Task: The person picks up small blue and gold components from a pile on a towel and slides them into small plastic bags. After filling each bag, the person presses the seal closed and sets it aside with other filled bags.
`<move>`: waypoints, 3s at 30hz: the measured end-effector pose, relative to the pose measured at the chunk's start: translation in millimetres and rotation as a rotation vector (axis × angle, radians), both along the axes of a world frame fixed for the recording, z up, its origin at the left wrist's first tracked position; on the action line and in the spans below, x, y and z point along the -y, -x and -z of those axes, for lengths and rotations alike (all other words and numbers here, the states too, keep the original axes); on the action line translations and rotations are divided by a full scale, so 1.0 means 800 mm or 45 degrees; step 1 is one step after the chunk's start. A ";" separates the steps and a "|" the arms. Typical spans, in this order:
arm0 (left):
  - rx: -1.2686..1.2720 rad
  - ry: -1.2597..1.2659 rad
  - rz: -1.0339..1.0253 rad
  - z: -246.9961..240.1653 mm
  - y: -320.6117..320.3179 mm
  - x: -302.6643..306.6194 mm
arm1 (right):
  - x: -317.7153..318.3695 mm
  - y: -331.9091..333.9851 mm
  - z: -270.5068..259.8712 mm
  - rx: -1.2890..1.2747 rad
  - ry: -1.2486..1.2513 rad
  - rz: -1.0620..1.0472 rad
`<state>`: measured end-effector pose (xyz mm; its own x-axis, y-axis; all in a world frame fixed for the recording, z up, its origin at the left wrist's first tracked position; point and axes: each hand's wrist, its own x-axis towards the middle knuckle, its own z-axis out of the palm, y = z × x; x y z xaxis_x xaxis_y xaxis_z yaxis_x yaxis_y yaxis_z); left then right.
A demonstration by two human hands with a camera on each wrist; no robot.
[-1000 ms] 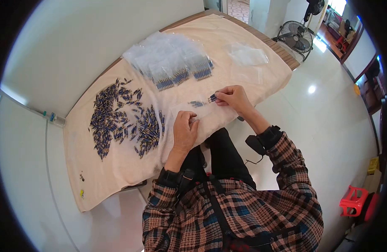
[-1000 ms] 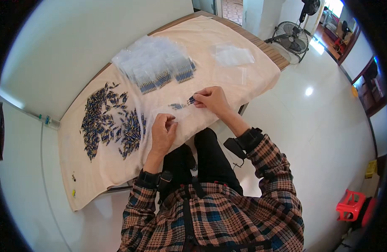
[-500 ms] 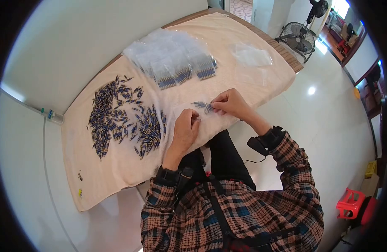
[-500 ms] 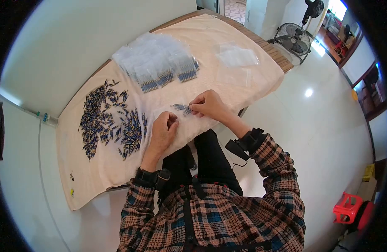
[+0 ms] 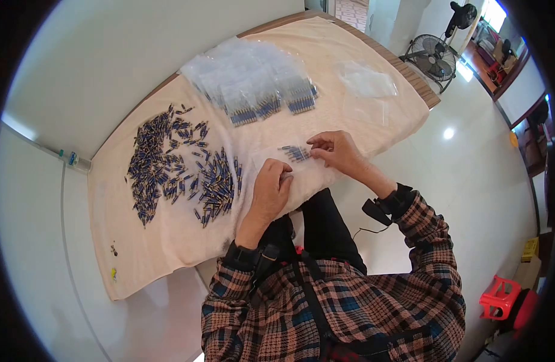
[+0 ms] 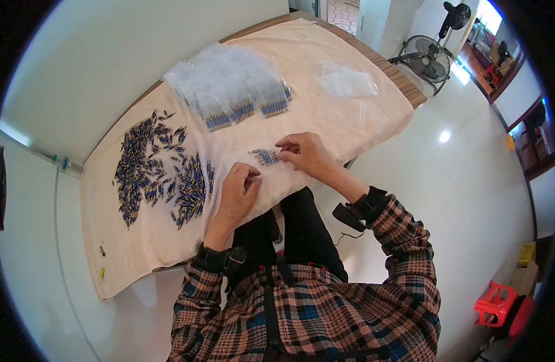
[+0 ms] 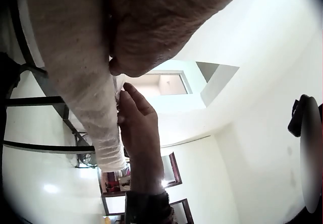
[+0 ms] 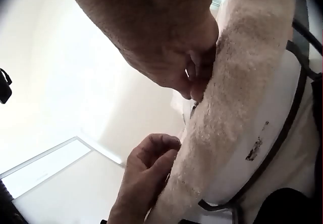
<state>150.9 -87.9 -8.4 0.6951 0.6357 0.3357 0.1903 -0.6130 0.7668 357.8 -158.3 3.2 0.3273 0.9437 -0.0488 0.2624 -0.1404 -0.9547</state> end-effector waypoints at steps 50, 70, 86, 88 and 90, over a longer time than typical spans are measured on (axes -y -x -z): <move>-0.178 -0.586 -0.489 -0.017 0.148 -0.074 | -0.019 -0.008 0.009 0.289 -0.337 0.007; -0.518 -0.250 -0.255 -0.051 0.197 -0.069 | -0.058 0.213 -0.012 0.760 -0.670 -0.377; -0.416 -0.253 -0.354 -0.029 0.186 -0.094 | -0.123 0.226 0.007 1.005 -0.471 -0.569; -0.345 -0.099 -0.304 -0.027 0.182 -0.099 | -0.118 0.227 0.012 0.979 -0.508 -0.551; -0.311 -0.025 -0.278 -0.027 0.180 -0.098 | -0.115 0.235 0.016 0.948 -0.491 -0.432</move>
<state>7.0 -9.8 13.1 0.6048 0.7736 0.1890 0.4958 -0.5516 0.6708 169.5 -66.0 -9.7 -0.1511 0.9022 0.4041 0.8000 0.3517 -0.4861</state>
